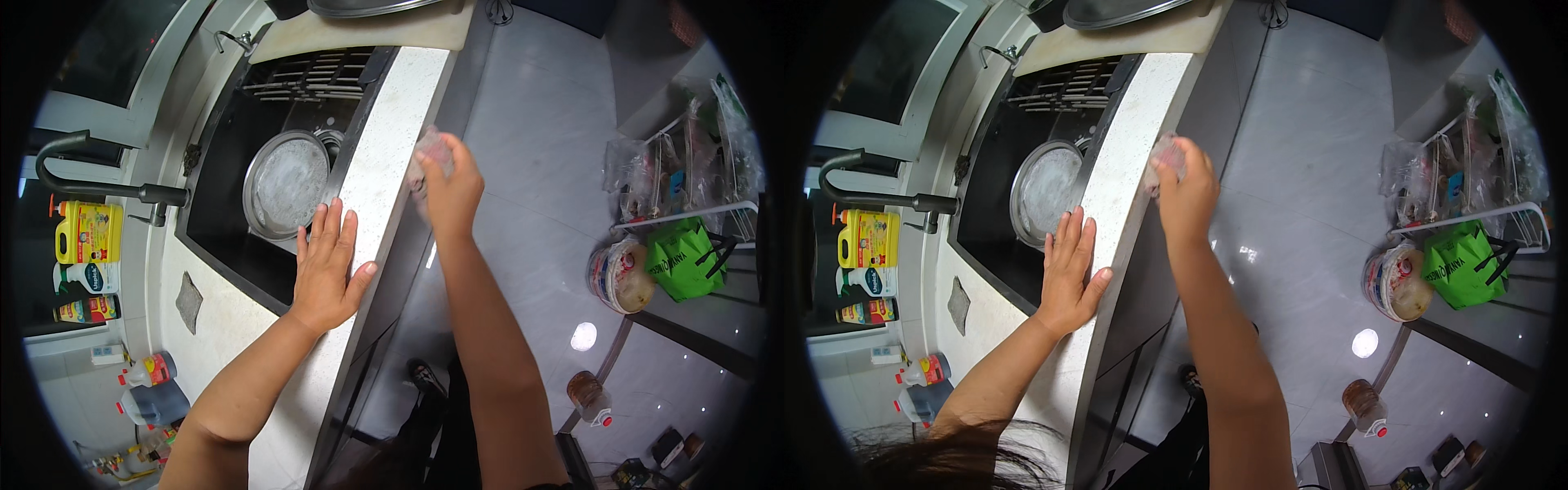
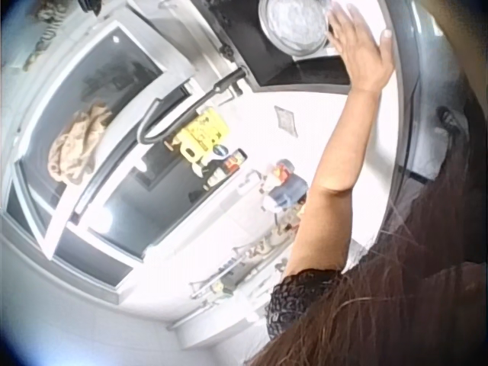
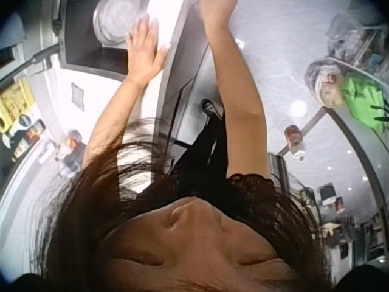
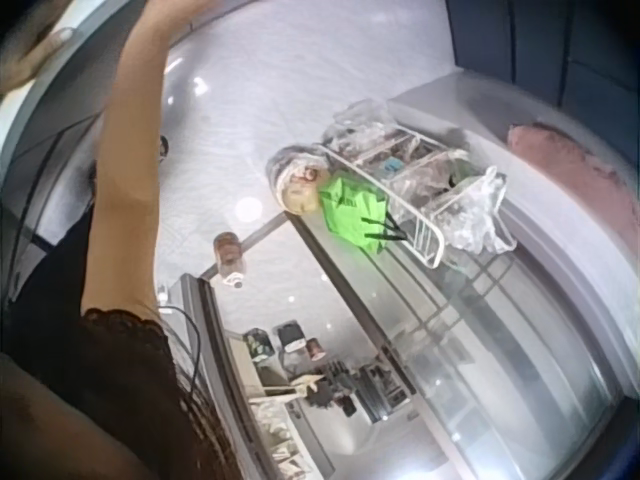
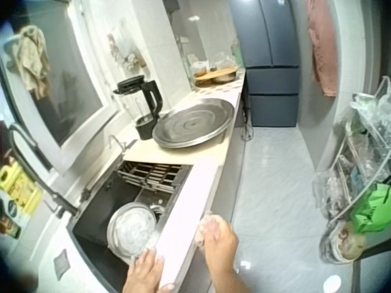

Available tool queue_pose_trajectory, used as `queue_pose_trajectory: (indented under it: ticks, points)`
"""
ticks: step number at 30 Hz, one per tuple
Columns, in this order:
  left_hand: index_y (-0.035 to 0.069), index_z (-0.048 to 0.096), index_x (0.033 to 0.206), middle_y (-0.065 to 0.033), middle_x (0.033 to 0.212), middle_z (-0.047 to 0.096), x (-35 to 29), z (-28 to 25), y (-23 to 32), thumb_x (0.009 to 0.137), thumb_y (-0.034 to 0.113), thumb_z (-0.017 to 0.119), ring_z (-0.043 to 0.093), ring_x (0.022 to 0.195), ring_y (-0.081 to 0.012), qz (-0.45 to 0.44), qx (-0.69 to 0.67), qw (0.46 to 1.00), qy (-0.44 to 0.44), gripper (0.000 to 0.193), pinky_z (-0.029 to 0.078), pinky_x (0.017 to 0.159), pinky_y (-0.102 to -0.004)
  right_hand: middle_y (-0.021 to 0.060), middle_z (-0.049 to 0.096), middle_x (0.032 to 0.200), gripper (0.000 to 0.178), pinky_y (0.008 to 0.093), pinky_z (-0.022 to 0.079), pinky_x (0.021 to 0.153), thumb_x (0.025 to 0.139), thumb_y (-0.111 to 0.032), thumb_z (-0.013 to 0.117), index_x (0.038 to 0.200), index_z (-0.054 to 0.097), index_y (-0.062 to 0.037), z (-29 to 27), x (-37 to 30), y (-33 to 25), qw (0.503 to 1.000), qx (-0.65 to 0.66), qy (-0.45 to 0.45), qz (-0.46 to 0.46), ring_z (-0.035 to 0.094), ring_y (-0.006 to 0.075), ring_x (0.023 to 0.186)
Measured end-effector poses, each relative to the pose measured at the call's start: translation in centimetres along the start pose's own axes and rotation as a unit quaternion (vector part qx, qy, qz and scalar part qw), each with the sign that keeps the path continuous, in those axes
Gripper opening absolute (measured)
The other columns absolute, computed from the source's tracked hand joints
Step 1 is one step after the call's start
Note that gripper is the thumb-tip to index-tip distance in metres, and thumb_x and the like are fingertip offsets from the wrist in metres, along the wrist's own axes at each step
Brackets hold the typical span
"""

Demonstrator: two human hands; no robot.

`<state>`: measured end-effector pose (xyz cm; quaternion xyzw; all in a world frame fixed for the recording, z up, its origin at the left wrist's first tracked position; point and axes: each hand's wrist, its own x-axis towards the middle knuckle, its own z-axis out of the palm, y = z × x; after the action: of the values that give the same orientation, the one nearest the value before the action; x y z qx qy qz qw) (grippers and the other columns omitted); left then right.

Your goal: The person wipes the kitchen countertop and backsplash with a cloth, then rinses the cloth in the sink and wrings it out. They continue wiping the countertop and sink area, moving items as needed to reach different surfaces.

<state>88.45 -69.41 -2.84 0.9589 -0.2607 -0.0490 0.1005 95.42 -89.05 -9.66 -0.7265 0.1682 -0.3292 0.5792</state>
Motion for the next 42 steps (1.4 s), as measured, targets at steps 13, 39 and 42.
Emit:
queue_pose_trajectory:
  ticks: [13,39,42]
  points:
    - [0.004,0.024,0.151,-0.0231,0.157,0.017,0.1,-0.1,-0.1,0.095,0.045,0.048,0.013,0.145,-0.0423,0.005,0.005,1.0,0.0,0.073,0.01,0.111,-0.0631,0.0182,0.066,0.104,0.036,0.0399,0.05,0.08,0.078,-0.012,0.072,0.11,0.062,-0.0007,0.1,-0.3,0.0,0.998,0.025,-0.024,0.057,0.065,0.0337,0.093]
    - [0.004,0.025,0.15,-0.0223,0.157,0.018,-0.1,0.0,0.0,0.096,0.039,0.048,0.015,0.145,-0.041,0.003,0.008,1.0,0.004,0.068,0.009,0.112,-0.0606,0.0171,0.069,0.103,0.035,0.0347,0.049,0.086,0.077,-0.011,0.073,0.109,0.065,0.0024,0.0,0.2,-0.8,0.991,0.054,-0.032,0.12,0.066,0.0254,0.096]
    - [0.005,0.026,0.15,-0.0223,0.157,0.018,-0.3,-0.2,-0.1,0.096,0.039,0.048,0.015,0.145,-0.0408,0.003,0.017,1.0,0.003,0.068,0.009,0.112,-0.0605,0.0171,0.067,0.103,0.036,0.0379,0.05,0.084,0.076,-0.013,0.073,0.109,0.063,-0.0004,0.0,-2.2,-0.8,0.994,0.031,-0.034,0.095,0.065,0.0299,0.095]
